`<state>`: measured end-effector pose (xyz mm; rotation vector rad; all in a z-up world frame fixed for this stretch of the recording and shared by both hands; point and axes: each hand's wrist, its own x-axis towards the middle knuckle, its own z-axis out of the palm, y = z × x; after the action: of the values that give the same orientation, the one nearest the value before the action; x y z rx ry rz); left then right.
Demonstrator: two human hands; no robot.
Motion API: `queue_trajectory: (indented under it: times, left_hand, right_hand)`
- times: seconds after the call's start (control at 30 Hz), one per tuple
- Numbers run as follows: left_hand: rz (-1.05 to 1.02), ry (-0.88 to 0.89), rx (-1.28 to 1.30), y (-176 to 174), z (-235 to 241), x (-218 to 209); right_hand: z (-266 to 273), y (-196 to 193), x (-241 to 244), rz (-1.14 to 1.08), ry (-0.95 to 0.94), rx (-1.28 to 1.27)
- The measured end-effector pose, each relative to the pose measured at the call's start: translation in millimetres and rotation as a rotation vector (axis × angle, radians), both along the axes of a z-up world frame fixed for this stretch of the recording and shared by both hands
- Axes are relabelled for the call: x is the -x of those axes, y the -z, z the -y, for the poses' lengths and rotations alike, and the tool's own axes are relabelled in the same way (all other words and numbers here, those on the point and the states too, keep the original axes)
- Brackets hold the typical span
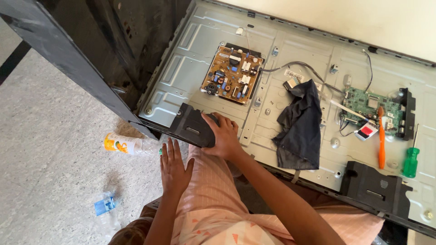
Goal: The person sits on the floor and works on the back panel of a disassembled appliance. They handle black plastic housing parts, wipe the metal surface with a cloth, and use a toothbrush and screwdriver to clean and adjust a small electronic module.
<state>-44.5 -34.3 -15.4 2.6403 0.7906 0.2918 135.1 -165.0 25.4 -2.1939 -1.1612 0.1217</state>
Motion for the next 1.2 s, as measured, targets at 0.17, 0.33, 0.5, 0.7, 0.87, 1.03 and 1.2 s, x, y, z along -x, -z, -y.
queue_trajectory:
  times: [0.17, 0.33, 0.5, 0.7, 0.87, 1.03, 1.2]
  left_hand:
    - [0.003, 0.001, 0.005, 3, -1, 2]
    - [0.072, 0.016, -0.045, 8, -4, 9]
    - [0.170, 0.100, -0.057, 5, -9, 9]
    - [0.234, 0.150, -0.030, -21, -2, -1]
    - [0.289, 0.207, -0.005, -48, 22, -21]
    - [0.296, 0.284, 0.055, -68, 51, -47]
    - [0.313, 0.346, 0.038, -82, 68, -61]
  right_hand:
    - [-2, 3, -6, 0.020, -0.015, 0.044]
    - [-5, -4, -9, 0.040, -0.032, 0.119]
    - [16, -15, 2, 0.139, -0.031, 0.014]
    - [125, -16, 24, 0.054, 0.194, -0.028]
    - [293, -20, 19, 0.235, 0.747, -0.140]
    - [415, -18, 33, 0.233, 1.049, -0.048]
    - [434, -5, 45, 0.054, 1.267, 0.091]
